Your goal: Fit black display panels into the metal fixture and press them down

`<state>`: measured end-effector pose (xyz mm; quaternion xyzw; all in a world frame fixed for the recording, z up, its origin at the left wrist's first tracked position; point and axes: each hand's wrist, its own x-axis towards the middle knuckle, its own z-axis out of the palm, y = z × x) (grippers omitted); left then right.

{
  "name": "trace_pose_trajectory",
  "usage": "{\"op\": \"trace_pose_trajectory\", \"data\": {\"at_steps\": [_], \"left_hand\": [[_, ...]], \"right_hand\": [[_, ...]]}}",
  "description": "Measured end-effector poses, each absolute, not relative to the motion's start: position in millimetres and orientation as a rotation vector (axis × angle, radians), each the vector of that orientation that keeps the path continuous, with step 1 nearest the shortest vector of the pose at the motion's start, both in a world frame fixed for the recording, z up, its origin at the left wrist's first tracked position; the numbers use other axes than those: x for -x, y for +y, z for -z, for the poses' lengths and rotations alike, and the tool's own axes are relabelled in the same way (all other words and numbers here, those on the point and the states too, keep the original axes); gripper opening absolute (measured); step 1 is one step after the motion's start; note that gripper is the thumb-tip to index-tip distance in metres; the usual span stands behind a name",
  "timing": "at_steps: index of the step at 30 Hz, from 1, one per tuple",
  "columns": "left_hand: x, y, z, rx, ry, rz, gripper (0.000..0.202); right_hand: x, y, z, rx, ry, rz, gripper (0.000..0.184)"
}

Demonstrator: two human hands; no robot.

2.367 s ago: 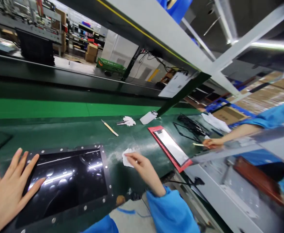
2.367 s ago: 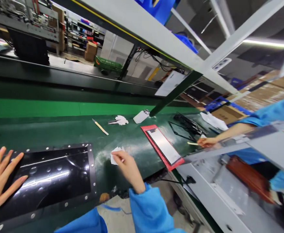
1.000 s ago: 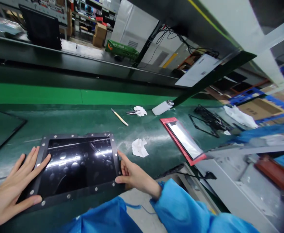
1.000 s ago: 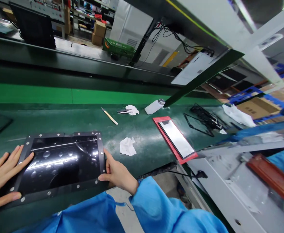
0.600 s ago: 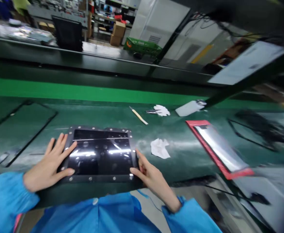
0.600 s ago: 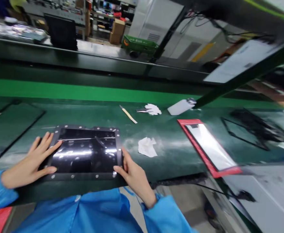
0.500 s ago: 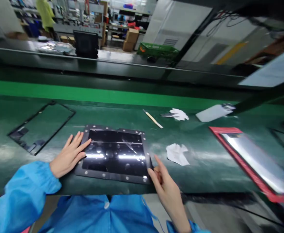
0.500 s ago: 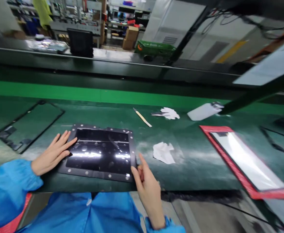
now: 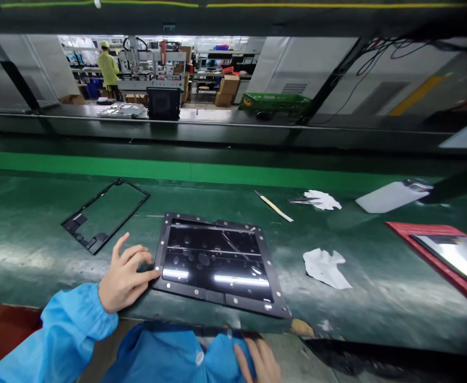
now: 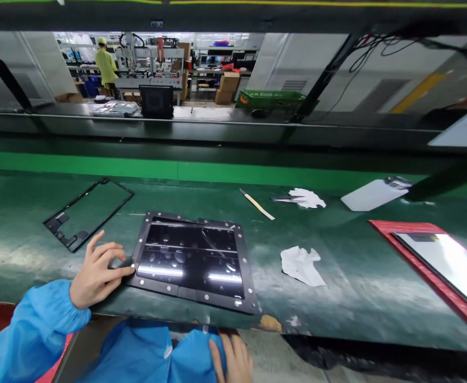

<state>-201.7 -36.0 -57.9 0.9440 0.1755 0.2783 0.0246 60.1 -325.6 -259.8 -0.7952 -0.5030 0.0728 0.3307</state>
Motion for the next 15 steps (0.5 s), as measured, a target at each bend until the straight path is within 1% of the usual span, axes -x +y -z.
{"op": "trace_pose_trajectory", "data": {"at_steps": [5, 9, 15], "left_hand": [[202.7, -15.0, 60.1, -3.034, 0.255, -0.741, 0.026], [201.5, -3.6, 62.2, -3.055, 0.120, -0.693, 0.027], [200.7, -0.6, 64.9, -3.008, 0.123, -0.661, 0.029]], "right_hand": [[-76.1, -302.7, 285.4, 2.188, -1.404, -0.299, 0.049], [-78.2, -291.6, 286.3, 2.217, -1.407, -0.379, 0.043], [-75.6, -284.5, 279.6, 2.294, -1.370, -0.460, 0.040]]}}
